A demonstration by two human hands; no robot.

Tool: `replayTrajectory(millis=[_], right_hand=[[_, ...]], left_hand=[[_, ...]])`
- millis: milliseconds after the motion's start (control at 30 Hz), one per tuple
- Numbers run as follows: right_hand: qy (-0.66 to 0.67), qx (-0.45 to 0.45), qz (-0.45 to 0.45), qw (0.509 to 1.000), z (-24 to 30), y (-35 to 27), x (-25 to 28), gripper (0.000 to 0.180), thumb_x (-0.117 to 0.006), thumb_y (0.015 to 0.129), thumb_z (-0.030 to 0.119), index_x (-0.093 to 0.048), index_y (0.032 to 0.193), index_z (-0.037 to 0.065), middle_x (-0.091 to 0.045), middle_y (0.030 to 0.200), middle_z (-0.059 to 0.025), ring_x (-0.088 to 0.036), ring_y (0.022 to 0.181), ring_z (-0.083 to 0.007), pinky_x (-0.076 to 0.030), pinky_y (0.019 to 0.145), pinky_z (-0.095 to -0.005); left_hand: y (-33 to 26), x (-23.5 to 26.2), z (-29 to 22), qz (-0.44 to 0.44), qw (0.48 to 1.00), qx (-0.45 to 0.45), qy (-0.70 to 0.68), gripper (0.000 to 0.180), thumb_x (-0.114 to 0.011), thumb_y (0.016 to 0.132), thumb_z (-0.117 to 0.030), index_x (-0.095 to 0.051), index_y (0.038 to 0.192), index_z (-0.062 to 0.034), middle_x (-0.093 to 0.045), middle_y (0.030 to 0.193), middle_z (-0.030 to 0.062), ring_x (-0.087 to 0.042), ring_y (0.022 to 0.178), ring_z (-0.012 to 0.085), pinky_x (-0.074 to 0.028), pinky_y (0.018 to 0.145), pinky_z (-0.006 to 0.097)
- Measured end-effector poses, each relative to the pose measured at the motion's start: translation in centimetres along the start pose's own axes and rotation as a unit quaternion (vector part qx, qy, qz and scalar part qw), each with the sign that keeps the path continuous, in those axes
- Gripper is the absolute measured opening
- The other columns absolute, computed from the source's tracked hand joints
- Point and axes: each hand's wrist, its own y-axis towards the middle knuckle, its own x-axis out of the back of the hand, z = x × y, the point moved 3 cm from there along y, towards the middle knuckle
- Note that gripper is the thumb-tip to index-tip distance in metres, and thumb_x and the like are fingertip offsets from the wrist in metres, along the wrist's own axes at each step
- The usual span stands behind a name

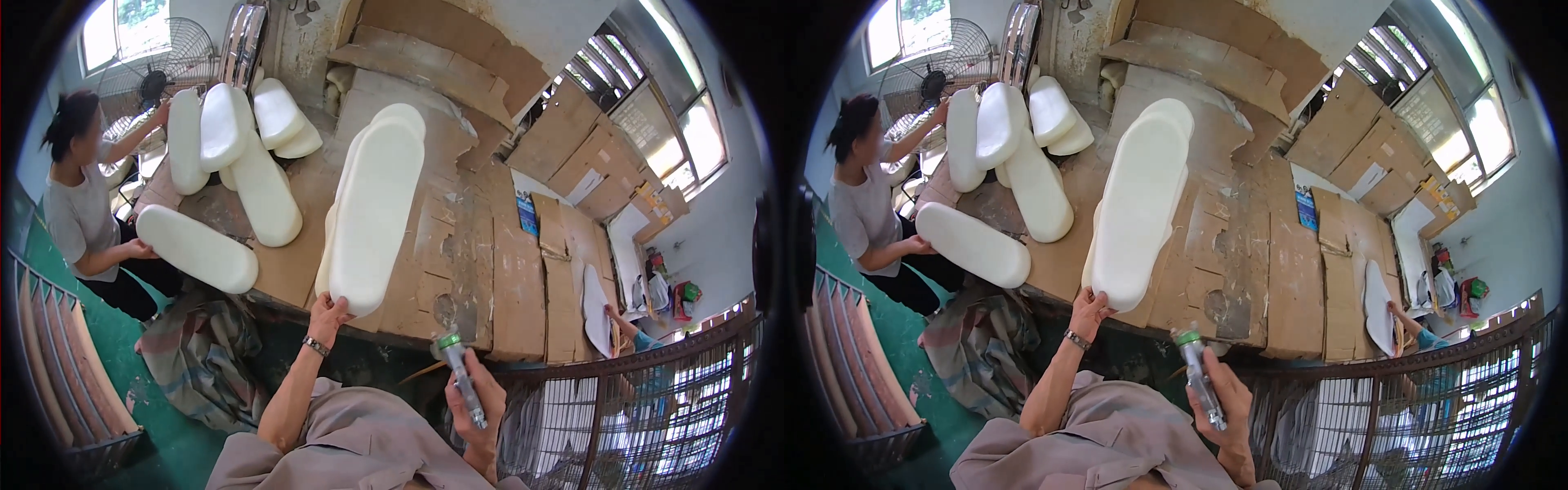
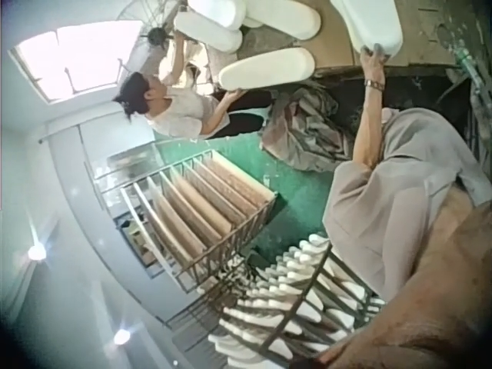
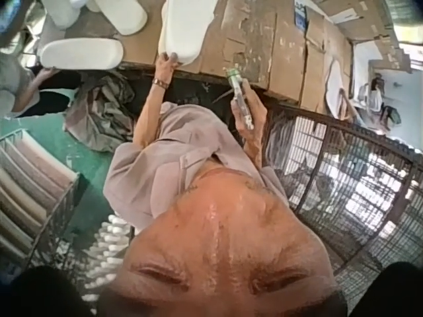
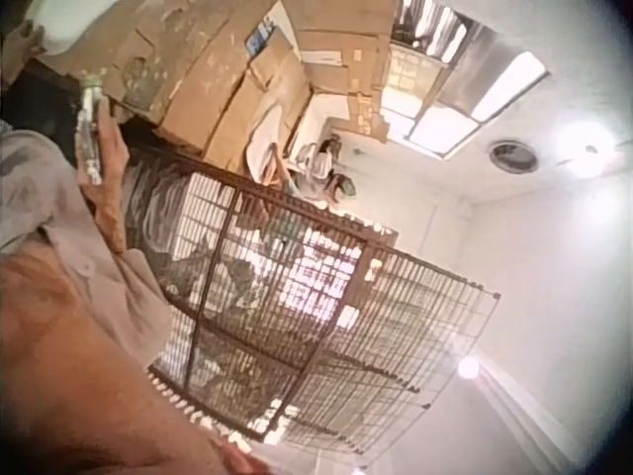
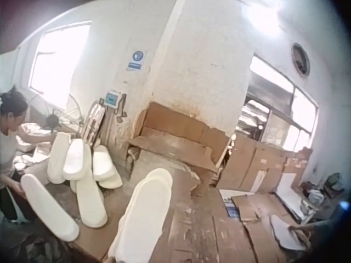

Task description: Applying adhesive to foam parts and handing them over to a coworker in a factory setting.

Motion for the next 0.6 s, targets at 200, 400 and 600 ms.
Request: replayTrajectory(millis=[200,400,600], right_hand=[[-0.002,0.014,-0.018,1.000,-0.7,-0.8,1.2,0.046,-0.068,0.090,0.006,-0.057,0.133,-0.008,-0.069,0.096,-0.0130,-0.066,0.080,-0.0145,-0.053,0.072,-0.0275],[-0.025,-0.038,-0.063,0.997,-2.7,-1.9,2.7,0.053,-0.070,0.083,0.005,-0.057,0.134,-0.005,-0.064,0.091,-0.0185,-0.064,0.073,-0.0292,-0.052,0.070,-0.0337],[0.032,0.022,0.008,0.999,-2.7,-1.9,3.2,0.057,-0.066,0.084,-0.001,-0.053,0.140,-0.002,-0.068,0.096,-0.0174,-0.067,0.082,-0.0232,-0.053,0.076,-0.0305]], left_hand=[[0.3,0.1,0.7,-0.057,0.998,0.025,-0.003,0.041,-0.071,0.095,-0.019,-0.049,0.124,0.0002,-0.066,0.114,0.0099,-0.069,0.101,0.0213,-0.062,0.085,0.039],[-2.1,-0.8,-1.0,0.006,0.999,-0.024,-0.031,0.026,-0.061,0.098,-0.011,-0.053,0.122,-0.0034,-0.065,0.105,0.0063,-0.066,0.086,0.0180,-0.059,0.074,0.036],[-1.0,0.0,0.6,-0.009,0.999,-0.003,-0.040,0.015,-0.054,0.103,-0.011,-0.056,0.117,-0.0062,-0.065,0.108,0.0046,-0.066,0.087,0.0166,-0.060,0.073,0.033]])
